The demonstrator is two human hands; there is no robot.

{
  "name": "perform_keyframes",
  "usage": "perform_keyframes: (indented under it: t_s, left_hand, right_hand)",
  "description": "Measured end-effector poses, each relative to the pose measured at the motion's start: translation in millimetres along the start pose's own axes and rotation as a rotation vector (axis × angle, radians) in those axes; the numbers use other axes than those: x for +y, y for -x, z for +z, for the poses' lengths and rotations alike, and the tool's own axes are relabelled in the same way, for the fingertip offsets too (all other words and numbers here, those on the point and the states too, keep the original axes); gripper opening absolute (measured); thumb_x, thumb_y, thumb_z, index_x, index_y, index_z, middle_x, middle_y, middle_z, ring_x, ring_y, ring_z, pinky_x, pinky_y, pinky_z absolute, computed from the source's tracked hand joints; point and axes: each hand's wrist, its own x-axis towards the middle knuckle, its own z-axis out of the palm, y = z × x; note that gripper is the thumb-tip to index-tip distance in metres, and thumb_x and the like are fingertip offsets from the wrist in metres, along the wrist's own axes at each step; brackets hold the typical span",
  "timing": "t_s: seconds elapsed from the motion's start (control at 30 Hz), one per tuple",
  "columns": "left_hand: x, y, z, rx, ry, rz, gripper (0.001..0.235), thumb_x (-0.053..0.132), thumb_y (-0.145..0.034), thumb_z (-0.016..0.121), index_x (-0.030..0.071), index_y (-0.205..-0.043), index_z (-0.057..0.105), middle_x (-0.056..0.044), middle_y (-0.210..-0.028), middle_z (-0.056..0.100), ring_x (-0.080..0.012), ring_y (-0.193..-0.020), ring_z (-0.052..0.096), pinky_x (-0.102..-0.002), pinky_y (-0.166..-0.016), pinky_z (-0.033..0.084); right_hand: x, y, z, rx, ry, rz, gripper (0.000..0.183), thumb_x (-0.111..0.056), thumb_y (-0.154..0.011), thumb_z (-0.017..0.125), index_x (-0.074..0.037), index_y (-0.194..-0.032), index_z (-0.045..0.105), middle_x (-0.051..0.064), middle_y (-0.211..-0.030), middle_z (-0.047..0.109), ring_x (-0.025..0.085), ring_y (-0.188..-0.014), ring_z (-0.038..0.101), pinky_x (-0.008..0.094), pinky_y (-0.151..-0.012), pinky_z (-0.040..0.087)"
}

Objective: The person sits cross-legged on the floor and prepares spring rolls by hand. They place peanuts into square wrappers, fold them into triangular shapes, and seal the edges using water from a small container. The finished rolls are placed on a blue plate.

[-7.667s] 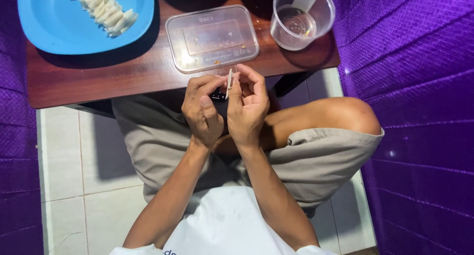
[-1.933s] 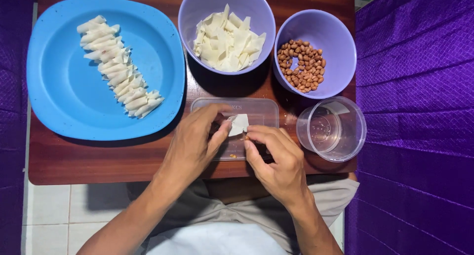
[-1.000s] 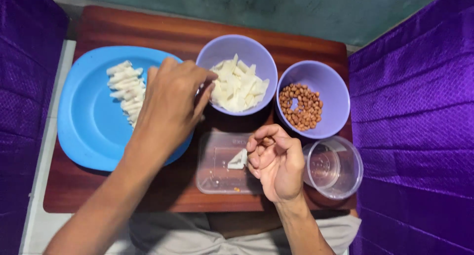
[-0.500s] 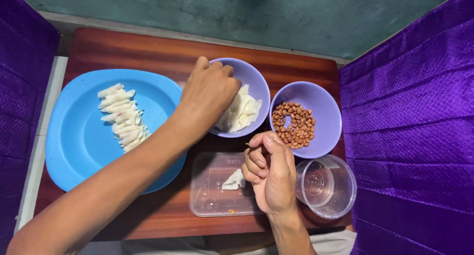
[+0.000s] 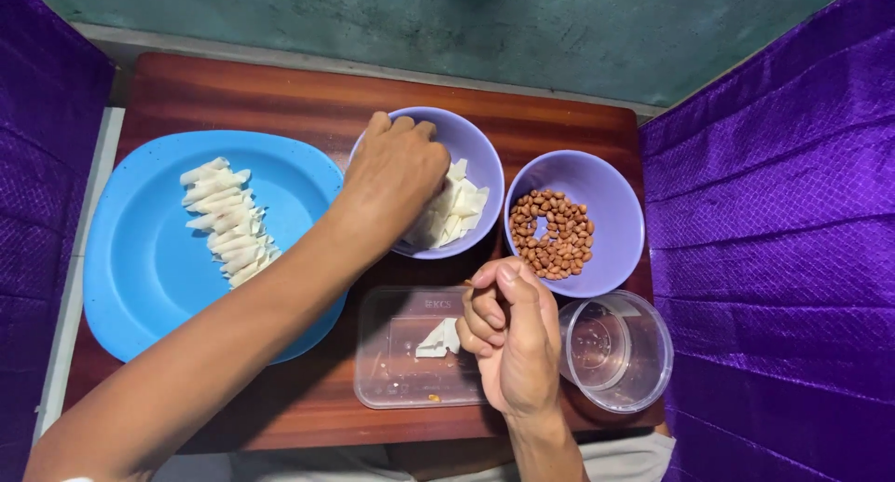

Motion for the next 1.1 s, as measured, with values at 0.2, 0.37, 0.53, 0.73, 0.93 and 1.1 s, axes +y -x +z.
perform_keyframes:
  t_s: [0.2,0.37,0.53,0.73,0.93,1.1]
  left_hand:
    - [-10,-7,-4,-0.138,0.261,-0.015,0.006,0.018,-0.077,0.073,0.018,-0.073,0.078,-0.009,-0.085,0.071,-0.0346,-0.078,0.067,-0.05,-0.067,0.046]
    - [-4,2,-104,-0.281,0.798,-0.096,0.011,0.013,-0.075,0.073,0.003,-0.08,0.074,-0.005,-0.066,0.071,-0.0194,-0.051,0.058,-0.035,-0.053,0.048]
    - [18,27,-153,-0.442,0.892,-0.166,0.015,0.021,-0.074,0.069,0.008,-0.076,0.077,0.0,-0.064,0.073,-0.0113,-0.051,0.058,-0.027,-0.047,0.049]
    - [24,56,-160,-0.446,1.049,-0.176,0.01,0.013,-0.075,0.069,0.007,-0.077,0.075,0.002,-0.062,0.071,-0.0064,-0.052,0.056,-0.022,-0.046,0.046]
    - [42,85,-145,-0.333,1.231,-0.149,0.02,0.016,-0.086,0.07,0.002,-0.099,0.076,-0.001,-0.07,0.074,-0.0061,-0.055,0.058,-0.02,-0.046,0.044]
    - [62,106,-132,-0.251,1.291,-0.314,0.012,0.011,-0.087,0.072,0.003,-0.091,0.08,-0.001,-0.067,0.073,-0.0042,-0.054,0.055,-0.019,-0.046,0.042]
  right_hand:
    - [-5,10,-4,0.038,0.022,-0.013,0.021,-0.016,-0.104,0.049,0.001,-0.097,0.058,-0.001,-0.066,0.038,0.004,-0.051,0.029,0.019,-0.043,0.023]
    - [-8,7,1,0.053,0.273,-0.141,0.022,-0.01,-0.099,0.057,0.003,-0.117,0.057,-0.003,-0.068,0.043,0.002,-0.051,0.032,0.017,-0.042,0.026]
    - [-10,10,10,0.074,0.769,-0.328,0.062,0.0,-0.089,0.068,0.002,-0.147,0.044,-0.004,-0.066,0.044,0.003,-0.057,0.039,0.014,-0.055,0.033]
    - [-6,32,6,0.057,0.605,-0.13,0.016,-0.011,-0.095,0.069,0.003,-0.102,0.072,-0.001,-0.068,0.058,0.003,-0.055,0.045,0.017,-0.048,0.032]
    - [3,47,-9,-0.002,0.496,-0.034,0.016,-0.015,-0.098,0.068,0.001,-0.096,0.069,-0.001,-0.07,0.057,0.003,-0.053,0.046,0.016,-0.045,0.032]
    - [8,56,-26,0.059,0.471,0.036,0.015,-0.014,-0.095,0.069,0.002,-0.096,0.07,0.01,-0.077,0.071,0.003,-0.054,0.047,0.015,-0.046,0.03]
